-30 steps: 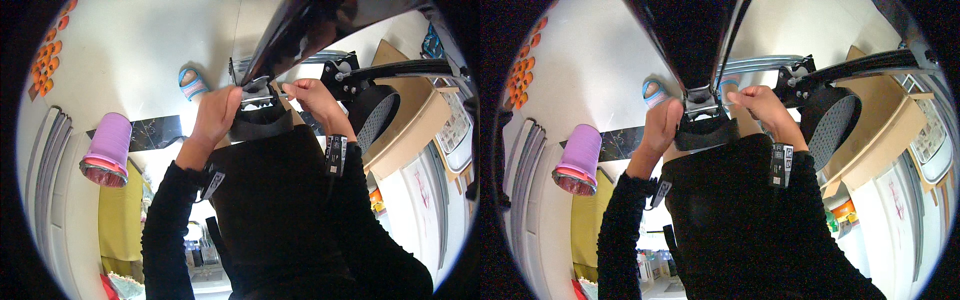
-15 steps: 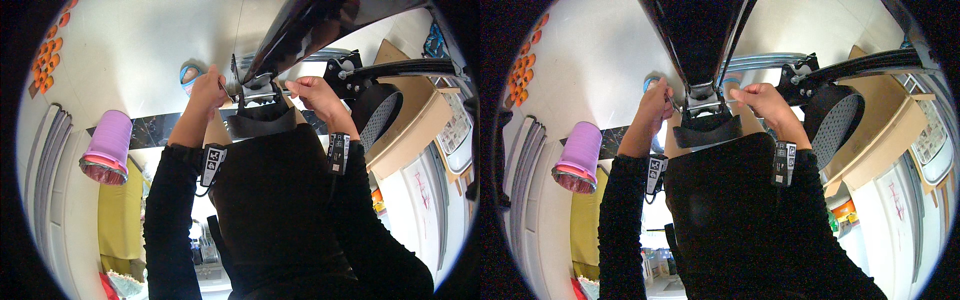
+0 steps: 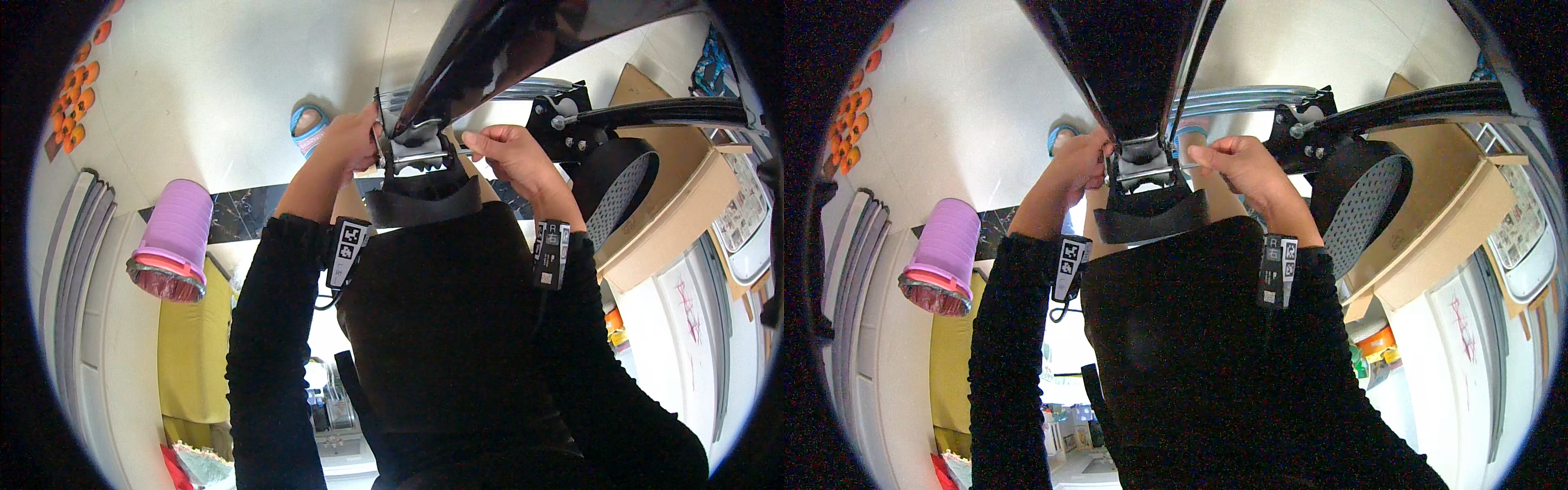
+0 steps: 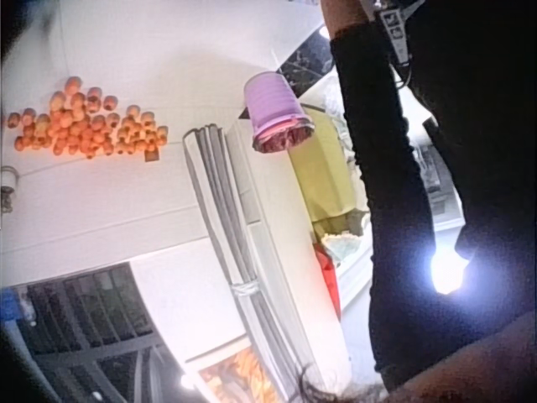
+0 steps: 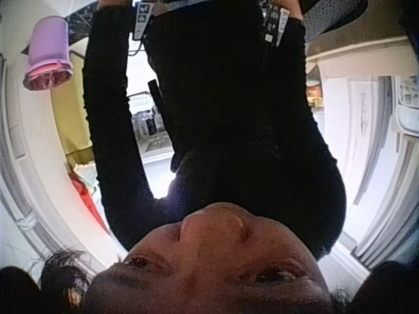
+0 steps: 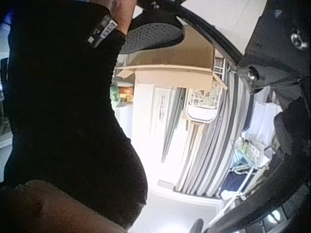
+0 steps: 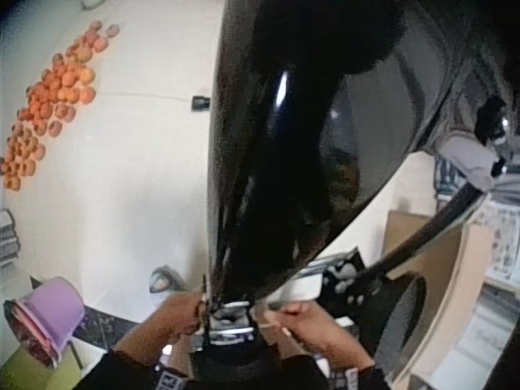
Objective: The person assembles a black metal frame by attaching a perforated footrest plate and then threading a cable through a guide on the frame. The person uses both hands to align and secure the components.
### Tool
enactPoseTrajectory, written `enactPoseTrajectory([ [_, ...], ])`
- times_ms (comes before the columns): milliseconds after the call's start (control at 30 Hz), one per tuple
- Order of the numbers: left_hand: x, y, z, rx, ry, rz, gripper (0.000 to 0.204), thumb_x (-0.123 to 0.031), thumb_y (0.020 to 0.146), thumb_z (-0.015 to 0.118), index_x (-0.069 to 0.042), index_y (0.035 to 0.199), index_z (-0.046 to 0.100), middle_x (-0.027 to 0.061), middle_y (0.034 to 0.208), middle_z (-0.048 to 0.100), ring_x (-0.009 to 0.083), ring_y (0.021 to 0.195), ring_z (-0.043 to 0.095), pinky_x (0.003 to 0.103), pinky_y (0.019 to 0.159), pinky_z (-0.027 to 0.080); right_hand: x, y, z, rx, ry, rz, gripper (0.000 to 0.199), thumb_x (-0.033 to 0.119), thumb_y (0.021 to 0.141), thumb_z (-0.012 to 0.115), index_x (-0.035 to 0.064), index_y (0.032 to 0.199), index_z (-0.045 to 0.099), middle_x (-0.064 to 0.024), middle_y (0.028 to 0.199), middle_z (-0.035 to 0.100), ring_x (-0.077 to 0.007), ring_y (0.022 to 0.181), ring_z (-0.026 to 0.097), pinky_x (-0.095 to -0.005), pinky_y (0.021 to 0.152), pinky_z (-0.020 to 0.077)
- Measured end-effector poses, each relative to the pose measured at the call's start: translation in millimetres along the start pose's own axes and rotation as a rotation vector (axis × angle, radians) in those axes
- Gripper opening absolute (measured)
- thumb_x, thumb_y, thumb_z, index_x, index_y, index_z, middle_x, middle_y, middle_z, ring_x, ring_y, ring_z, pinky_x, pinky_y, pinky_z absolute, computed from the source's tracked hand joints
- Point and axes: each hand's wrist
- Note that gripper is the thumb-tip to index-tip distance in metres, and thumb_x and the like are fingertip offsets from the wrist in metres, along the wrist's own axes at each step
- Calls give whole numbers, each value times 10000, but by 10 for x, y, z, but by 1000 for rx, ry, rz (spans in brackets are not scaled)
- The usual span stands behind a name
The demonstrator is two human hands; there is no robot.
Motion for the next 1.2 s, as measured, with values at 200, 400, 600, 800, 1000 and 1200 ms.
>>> enactPoseTrajectory([
  [200,68,14,-42,3,384,207,61,-77,828,448,-40,876,444,158,654,527,294,502,510,378,430,402,-10,7,18,-1,14,-30,302,345,770,720,50,743,658,17,572,533,-50,423,343,-194,415,243],
  [400,15,-20,-18,-7,141,31,82,-88,811,486,-46,881,483,130,633,528,240,471,500,342,401,376,-2,9,-1,18,28,-3,293,334,779,715,50,742,655,21,574,535,-43,426,344,-192,416,251],
  [600,12,-5,41,-94,-100,-3,362,-322,874,515,-26,664,509,28,519,434,139,440,434,286,396,310,-14,14,6,11,25,-5,284,327,789,706,58,724,645,31,571,524,-30,430,329,-191,420,231],
  [800,-48,-102,213,-353,-67,263,466,-414,891,499,-43,610,511,10,509,421,119,442,408,286,434,318,-2,-3,17,15,14,-16,295,334,792,702,67,694,625,47,551,485,-34,425,308,-198,420,213],
  [1000,-164,-187,222,-264,-288,65,472,-422,899,482,-48,611,496,14,524,430,125,451,400,286,439,316,-2,-24,1,16,26,-1,305,342,786,705,65,689,621,43,546,477,-35,422,301,-199,420,204],
  [1200,-167,-162,157,-196,-209,42,481,-426,909,466,-49,611,494,15,524,426,124,466,406,287,439,311,-20,12,10,16,17,-10,299,343,783,708,56,735,640,33,573,505,-33,423,315,-197,410,211],
])
Point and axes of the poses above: each hand's wrist, its own y-axis towards the middle knuckle, its own z-axis out of the palm, x = y × z
